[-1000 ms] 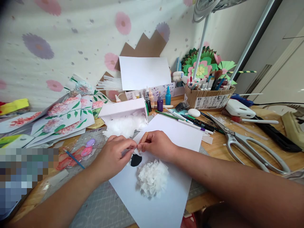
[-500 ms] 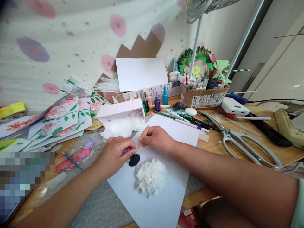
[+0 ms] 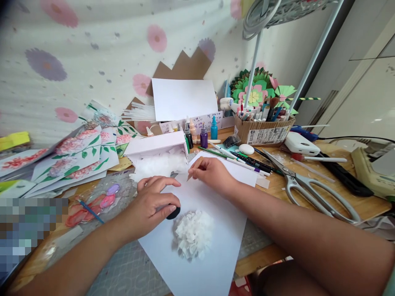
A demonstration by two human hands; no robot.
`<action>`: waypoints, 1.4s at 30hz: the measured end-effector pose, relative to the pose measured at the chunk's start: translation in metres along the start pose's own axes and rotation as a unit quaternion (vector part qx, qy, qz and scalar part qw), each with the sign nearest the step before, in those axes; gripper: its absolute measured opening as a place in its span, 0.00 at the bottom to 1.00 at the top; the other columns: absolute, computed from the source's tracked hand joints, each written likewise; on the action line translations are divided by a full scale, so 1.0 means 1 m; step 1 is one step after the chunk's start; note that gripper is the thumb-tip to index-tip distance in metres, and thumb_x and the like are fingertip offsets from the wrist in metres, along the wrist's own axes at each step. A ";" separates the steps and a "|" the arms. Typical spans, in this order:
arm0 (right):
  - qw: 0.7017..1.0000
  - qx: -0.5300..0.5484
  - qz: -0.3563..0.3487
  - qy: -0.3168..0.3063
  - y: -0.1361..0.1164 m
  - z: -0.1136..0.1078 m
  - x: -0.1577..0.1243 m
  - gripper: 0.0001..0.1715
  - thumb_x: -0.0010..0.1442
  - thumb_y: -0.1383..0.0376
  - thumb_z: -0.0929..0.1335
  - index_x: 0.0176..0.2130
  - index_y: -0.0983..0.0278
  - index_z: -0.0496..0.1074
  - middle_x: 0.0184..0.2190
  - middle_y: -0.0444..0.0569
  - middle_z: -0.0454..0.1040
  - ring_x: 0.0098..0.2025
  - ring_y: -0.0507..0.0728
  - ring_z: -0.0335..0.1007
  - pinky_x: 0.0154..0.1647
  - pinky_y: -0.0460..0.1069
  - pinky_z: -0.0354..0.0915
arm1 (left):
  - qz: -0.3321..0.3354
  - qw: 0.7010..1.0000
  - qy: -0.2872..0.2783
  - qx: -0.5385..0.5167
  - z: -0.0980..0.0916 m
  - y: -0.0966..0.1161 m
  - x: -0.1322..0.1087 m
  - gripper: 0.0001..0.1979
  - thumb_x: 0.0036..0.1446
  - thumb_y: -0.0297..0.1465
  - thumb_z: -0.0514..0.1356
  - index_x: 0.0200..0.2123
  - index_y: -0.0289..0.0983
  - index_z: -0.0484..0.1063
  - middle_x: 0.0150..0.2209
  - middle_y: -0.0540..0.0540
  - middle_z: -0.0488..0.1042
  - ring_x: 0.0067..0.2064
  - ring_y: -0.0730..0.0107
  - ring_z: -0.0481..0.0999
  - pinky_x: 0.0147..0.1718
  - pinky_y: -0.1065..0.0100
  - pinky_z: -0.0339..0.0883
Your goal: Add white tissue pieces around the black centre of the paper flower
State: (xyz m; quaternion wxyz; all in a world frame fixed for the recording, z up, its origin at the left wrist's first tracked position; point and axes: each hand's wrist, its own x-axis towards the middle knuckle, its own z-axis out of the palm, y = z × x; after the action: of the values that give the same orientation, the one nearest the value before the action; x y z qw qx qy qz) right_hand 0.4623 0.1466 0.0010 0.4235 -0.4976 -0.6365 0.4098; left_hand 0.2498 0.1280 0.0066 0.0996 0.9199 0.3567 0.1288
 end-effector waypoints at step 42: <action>0.994 0.033 -0.030 -0.102 -0.003 0.000 -0.012 0.20 0.52 0.53 0.69 0.27 0.68 0.67 0.29 0.51 0.73 0.30 0.54 0.71 0.34 0.48 0.67 | -0.094 0.994 0.012 -0.060 0.008 -0.011 0.004 0.10 0.58 0.33 0.51 0.32 0.46 0.72 0.37 0.54 0.73 0.42 0.66 0.67 0.50 0.51 0.43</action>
State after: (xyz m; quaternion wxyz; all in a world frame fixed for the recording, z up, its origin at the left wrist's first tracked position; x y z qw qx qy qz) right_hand 0.4628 0.1342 0.0021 0.3845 -0.4192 -0.6774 0.4665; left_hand 0.2478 0.1378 -0.0036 0.1617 0.8730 0.4345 0.1513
